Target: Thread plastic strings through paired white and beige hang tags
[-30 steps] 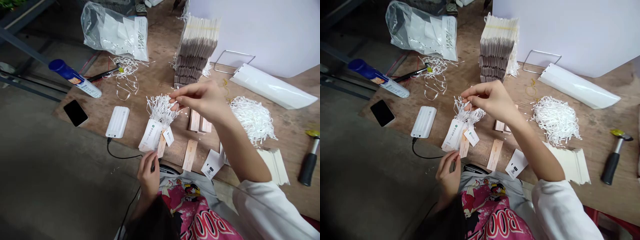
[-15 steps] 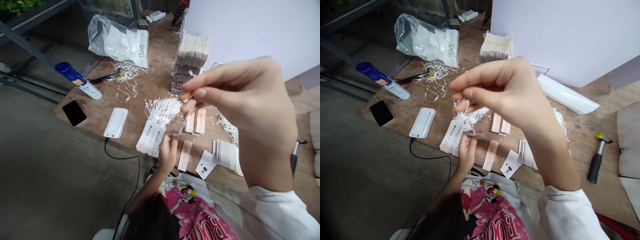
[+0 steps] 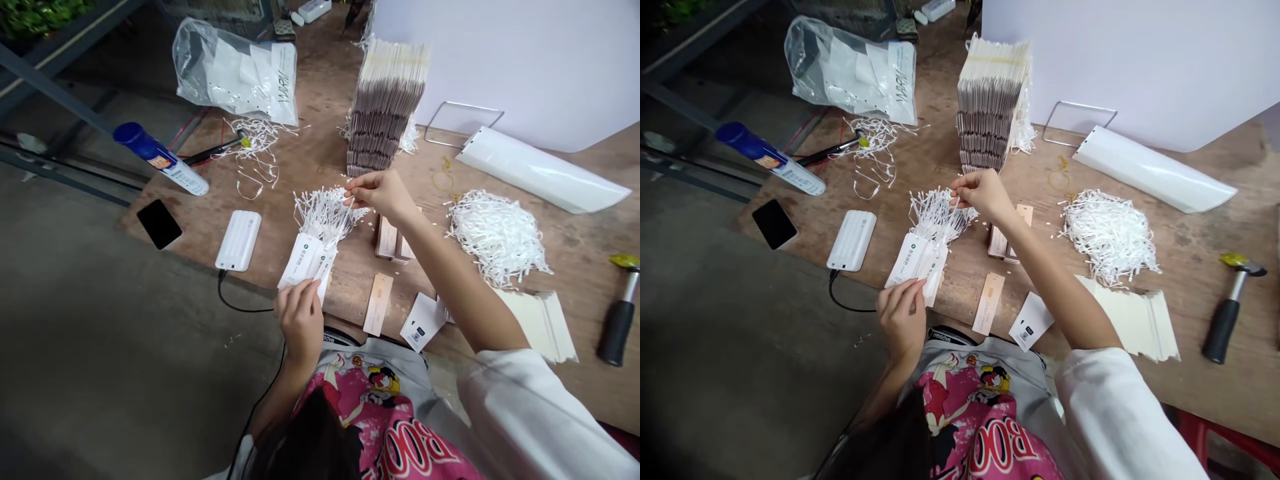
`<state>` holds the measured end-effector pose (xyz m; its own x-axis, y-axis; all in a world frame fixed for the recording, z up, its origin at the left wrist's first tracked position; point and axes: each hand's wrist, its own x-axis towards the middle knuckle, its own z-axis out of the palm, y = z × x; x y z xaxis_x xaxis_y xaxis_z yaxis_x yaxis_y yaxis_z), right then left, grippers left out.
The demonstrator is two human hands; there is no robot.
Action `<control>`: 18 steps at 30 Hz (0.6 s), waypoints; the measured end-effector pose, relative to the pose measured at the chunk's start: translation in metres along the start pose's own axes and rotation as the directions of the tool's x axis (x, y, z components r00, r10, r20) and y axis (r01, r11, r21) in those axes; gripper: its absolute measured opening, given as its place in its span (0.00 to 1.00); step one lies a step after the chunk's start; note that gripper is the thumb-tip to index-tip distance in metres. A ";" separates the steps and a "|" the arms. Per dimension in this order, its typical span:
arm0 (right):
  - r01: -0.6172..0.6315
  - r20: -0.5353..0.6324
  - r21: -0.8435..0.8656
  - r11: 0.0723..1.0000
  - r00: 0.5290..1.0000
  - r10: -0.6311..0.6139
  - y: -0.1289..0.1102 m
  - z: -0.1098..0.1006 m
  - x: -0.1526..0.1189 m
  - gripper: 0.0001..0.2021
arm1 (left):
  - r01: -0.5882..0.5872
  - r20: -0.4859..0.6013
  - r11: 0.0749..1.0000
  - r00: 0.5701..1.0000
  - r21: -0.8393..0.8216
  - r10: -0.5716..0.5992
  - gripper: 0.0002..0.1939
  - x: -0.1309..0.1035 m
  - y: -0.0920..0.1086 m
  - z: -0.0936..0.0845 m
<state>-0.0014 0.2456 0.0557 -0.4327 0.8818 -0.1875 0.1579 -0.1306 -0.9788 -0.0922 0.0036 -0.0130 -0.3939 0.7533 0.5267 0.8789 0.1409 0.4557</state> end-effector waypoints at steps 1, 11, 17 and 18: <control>-0.001 0.003 -0.008 1.000 1.000 0.001 0.002 0.000 0.003 0.06 | -0.005 0.011 0.999 1.000 0.044 0.004 0.10 0.002 0.001 0.001; 0.011 0.013 -0.005 1.000 1.000 -0.011 0.001 0.006 0.028 0.10 | 0.022 0.067 0.993 0.997 0.112 -0.030 0.11 0.004 0.004 0.004; 0.039 0.067 0.029 0.999 0.997 -0.040 0.004 0.015 0.041 0.11 | -0.026 0.111 0.999 0.994 0.025 0.023 0.14 0.001 0.007 0.001; 0.039 0.086 0.028 0.999 0.995 -0.041 0.004 0.017 0.043 0.10 | -0.055 0.145 0.998 0.988 -0.018 0.057 0.15 0.001 0.009 0.001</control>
<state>-0.0349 0.2753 0.0421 -0.5135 0.8443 -0.1533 0.1160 -0.1087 -0.9873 -0.0846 0.0063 -0.0093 -0.2997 0.8454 0.4421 0.8943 0.0875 0.4389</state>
